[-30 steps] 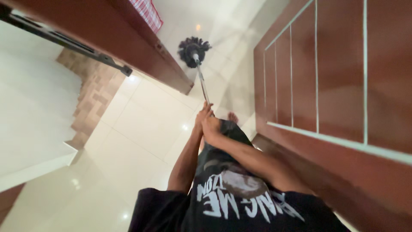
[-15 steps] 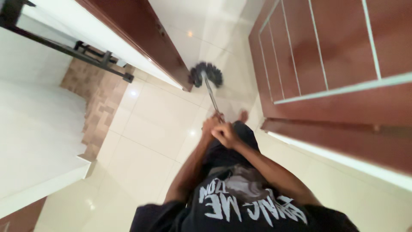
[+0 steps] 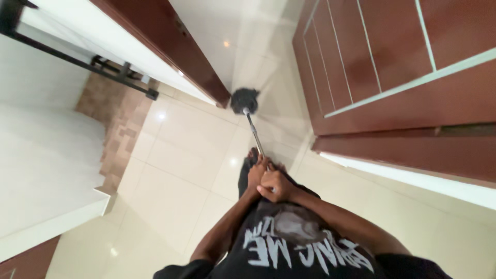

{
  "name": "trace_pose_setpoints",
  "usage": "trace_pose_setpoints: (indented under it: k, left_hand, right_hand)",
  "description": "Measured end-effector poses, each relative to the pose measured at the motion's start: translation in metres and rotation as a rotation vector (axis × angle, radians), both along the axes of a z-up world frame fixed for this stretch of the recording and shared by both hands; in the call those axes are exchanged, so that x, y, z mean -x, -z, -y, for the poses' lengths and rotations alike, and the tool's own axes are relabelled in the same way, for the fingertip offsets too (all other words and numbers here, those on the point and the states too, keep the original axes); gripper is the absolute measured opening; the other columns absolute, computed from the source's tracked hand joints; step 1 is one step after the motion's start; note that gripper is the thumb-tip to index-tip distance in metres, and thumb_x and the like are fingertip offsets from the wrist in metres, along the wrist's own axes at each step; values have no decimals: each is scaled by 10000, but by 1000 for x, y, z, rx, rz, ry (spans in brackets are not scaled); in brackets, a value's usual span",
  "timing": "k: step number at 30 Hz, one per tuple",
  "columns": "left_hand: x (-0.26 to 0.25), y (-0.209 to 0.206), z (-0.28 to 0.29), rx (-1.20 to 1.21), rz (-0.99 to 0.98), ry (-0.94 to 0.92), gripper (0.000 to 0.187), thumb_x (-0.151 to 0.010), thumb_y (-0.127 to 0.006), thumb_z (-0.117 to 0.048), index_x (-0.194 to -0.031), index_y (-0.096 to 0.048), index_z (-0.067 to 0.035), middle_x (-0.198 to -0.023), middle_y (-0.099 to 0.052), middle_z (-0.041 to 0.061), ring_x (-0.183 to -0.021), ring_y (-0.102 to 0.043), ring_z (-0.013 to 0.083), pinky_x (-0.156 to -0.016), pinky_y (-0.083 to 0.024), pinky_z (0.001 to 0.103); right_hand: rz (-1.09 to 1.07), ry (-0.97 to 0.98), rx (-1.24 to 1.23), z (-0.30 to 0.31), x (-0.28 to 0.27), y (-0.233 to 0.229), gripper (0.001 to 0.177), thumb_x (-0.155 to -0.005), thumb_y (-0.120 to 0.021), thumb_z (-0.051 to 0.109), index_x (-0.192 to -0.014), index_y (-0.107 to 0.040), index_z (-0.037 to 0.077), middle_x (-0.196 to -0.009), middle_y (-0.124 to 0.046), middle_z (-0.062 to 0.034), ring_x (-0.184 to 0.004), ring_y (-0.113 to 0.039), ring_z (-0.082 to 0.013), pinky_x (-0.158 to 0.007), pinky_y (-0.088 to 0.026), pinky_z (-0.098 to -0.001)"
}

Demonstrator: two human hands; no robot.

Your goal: The person uses a duster on a long pole to wipe the floor and the bottom edge of a wall, moving between different areas of the room.

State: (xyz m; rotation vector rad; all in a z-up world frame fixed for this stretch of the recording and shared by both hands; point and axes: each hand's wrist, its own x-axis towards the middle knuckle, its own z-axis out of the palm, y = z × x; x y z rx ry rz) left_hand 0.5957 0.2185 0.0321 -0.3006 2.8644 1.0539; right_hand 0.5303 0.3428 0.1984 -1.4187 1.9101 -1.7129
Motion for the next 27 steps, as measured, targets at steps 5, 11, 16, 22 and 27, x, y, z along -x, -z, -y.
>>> trace_pose_setpoints:
  k: [5, 11, 16, 22, 27]
  left_hand:
    - [55, 48, 39, -184, 16, -42, 537, -906, -628, -295, -1398, -526, -106, -1531, -438, 255, -1093, -672, 424, -846, -579, 497]
    - [64, 53, 16, -68, 218, 22, 479, -924, -610, -305, -1380, -569, -161, -1493, -529, 197, -1043, -682, 441, -884, -551, 528]
    - [-8, 35, -38, 97, -102, 129, 438, -846, -656, -396, -1216, -615, -164, -1340, -532, 198, -1052, -674, 482, -910, -533, 567]
    - [98, 57, -32, 36, 264, 122, 467, -945, -578, -304, -1388, -535, -161, -1605, -415, 120, -1081, -680, 394, -865, -552, 529]
    - [184, 72, -2, -121, 231, 156, 508, -1011, -542, -311, -1504, -505, -194, -1579, -504, 151, -1134, -686, 406, -916, -595, 497]
  right_hand:
    - [84, 147, -83, 34, 14, 59, 370, -921, -674, 101, -614, -483, 21, -611, -547, -153, -564, -532, -319, -589, -435, -440]
    - [56, 269, -185, 19, 6, 67, 392, -916, -711, 130, -610, -495, 15, -611, -557, -148, -555, -537, -312, -541, -421, -436]
    - [-78, 170, -212, -36, -30, 11, 399, -839, -725, 89, -520, -485, 67, -539, -547, -113, -523, -544, -272, -686, -462, -466]
    - [43, 367, -124, -22, 36, 57, 312, -941, -659, 92, -662, -543, 19, -635, -560, -145, -573, -560, -297, -625, -470, -413]
    - [92, 437, -201, -2, 85, 91, 323, -951, -681, 139, -688, -555, -1, -632, -573, -134, -550, -566, -270, -540, -439, -393]
